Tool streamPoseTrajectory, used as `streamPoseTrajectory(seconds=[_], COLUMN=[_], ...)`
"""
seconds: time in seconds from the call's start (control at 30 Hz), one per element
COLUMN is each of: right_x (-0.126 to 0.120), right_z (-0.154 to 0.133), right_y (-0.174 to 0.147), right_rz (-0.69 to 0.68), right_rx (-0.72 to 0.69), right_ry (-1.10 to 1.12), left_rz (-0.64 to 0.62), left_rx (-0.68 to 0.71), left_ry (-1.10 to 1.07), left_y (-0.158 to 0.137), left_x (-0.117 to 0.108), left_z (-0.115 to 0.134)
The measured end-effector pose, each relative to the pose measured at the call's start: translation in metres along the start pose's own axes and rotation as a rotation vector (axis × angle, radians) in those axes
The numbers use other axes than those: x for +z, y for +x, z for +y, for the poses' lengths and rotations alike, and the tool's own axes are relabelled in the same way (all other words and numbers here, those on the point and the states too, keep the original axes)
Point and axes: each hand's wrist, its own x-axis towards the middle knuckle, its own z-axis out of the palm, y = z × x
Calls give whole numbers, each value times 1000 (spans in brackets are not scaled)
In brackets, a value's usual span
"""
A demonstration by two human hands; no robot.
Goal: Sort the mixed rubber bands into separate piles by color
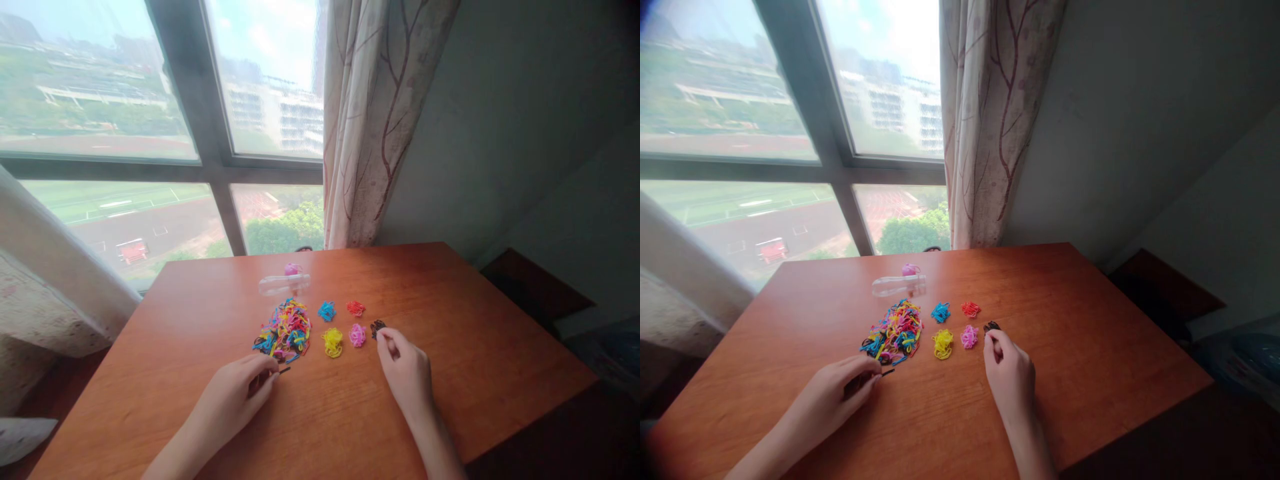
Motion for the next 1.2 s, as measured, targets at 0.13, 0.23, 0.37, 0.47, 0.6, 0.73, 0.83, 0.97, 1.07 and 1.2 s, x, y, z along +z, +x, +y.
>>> streamPoseTrajectory(seconds=[0.13, 0.23, 0.37, 0.47, 0.6, 0.73, 0.83, 0.97, 1.07, 1.2], right_x=[11, 20, 27, 27, 27, 26, 26, 25, 25, 23], right_z=[-21, -33, -39, -38, -38, -40, -41, -40, -40, -42], right_y=[-26, -44, -55, -55, -54, -53, -54, -54, -54, -54], right_rz=[-127, -214, -262, -268, -273, -281, -289, -291, -294, -306], right_rx=[-116, -162, -198, -201, -178, -167, -163, -162, -167, -181], right_ry=[114, 153, 144, 173, 241, 233, 228, 214, 215, 199], left_rz=[61, 40, -3, -80, -148, -211, -239, -222, -183, -90], left_rx=[58, 136, 271, 349, 376, 337, 300, 279, 271, 264], left_ry=[-28, -11, 54, 147, 176, 198, 199, 190, 187, 190], left_y=[9, 26, 65, 100, 140, 167, 179, 182, 172, 146], left_x=[1, -1, -1, 6, 22, 38, 45, 44, 33, 5], left_z=[18, 40, 73, 95, 113, 118, 118, 116, 111, 96])
